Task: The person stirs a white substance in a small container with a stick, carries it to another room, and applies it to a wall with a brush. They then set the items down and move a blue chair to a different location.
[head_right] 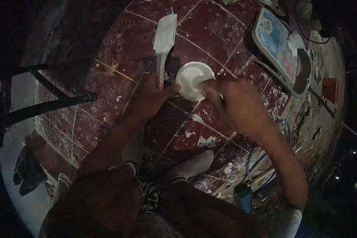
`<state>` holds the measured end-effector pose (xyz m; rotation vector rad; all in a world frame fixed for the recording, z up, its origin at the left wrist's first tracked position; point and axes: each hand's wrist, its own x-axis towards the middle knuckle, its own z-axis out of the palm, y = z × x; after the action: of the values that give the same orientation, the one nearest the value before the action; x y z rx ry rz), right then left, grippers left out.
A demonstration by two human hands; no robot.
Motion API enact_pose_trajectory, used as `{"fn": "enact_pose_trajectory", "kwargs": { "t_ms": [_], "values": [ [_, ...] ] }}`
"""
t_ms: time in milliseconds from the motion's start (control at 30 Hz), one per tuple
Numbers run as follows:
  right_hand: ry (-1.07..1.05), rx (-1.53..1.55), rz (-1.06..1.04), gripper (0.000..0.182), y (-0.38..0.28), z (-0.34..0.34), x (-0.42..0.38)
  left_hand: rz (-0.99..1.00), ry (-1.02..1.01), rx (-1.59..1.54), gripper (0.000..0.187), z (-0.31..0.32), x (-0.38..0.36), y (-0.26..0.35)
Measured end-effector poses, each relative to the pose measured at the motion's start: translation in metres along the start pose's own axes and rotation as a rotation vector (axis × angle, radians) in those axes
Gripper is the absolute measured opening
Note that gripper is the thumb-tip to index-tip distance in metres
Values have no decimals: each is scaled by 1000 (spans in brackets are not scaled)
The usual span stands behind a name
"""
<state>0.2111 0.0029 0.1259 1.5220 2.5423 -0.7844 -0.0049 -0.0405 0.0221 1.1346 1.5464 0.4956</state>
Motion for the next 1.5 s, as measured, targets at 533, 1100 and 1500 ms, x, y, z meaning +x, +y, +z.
{"fn": "enact_pose_trajectory", "kwargs": {
  "t_ms": [533, 1100, 1500],
  "values": [
    [-16, -372, -133, 22, -1, -9, 1, 1, -30, -86, 59, 4, 3, -4],
    [-3, -97, -55, 22, 6, 0, 11, -1, -86, -46, 67, -3, 5, 6],
    [-22, -63, -69, 24, 12, 1, 9, -59, -84, -50, 66, 0, 2, 3]
  ]
}}
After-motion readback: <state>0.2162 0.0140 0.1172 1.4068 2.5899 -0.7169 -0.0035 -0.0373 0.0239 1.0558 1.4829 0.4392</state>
